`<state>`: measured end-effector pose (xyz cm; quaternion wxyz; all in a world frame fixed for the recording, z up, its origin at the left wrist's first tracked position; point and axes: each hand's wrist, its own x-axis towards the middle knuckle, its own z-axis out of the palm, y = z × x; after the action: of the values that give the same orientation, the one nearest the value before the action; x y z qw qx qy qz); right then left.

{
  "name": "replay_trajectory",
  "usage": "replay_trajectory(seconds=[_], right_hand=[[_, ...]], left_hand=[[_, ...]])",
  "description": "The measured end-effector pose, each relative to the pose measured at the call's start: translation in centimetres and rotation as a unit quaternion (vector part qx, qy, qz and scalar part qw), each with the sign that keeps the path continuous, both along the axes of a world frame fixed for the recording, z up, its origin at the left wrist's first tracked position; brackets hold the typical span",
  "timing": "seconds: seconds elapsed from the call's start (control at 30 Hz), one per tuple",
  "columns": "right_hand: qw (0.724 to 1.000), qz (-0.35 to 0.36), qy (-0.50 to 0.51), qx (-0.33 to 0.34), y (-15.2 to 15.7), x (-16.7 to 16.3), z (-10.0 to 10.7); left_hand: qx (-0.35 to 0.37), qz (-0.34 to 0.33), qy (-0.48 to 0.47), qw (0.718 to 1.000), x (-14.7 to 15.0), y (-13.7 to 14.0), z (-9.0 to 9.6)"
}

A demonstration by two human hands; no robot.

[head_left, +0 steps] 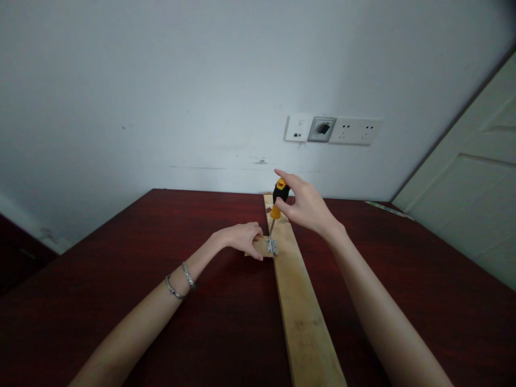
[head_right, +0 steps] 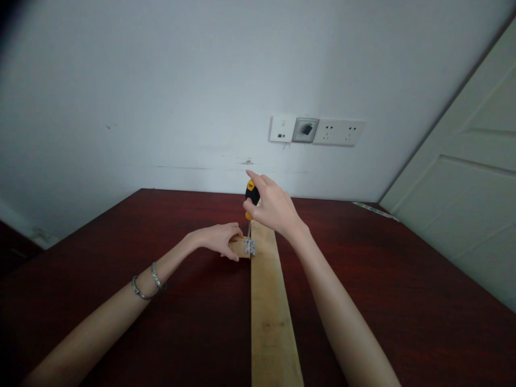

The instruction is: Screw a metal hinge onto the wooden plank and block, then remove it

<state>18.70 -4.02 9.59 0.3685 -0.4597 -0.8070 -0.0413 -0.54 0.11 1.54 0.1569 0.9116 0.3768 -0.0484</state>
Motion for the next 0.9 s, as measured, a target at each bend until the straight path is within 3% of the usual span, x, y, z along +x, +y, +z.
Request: replay_trajectory(seconds=[0.17, 0.37, 0.9], right_hand=[[1.000, -0.023, -0.020, 0.002, 0.14, -0.04, -0.08], [1.000, 0.025, 0.011, -0.003, 0.44, 0.12, -0.22], [1.000, -0.002, -0.029, 0.000, -0.07, -0.26, -0.21]], left_hand=[[-0.009, 0.011, 0.005, 1.000, 0.03, -0.10, 0.10], [-0.001, 0.000, 0.004, 1.000, -0.01, -0.05, 0.14], [0.000, -0.006, 0.008, 1.000, 0.03, 0.06, -0.01]])
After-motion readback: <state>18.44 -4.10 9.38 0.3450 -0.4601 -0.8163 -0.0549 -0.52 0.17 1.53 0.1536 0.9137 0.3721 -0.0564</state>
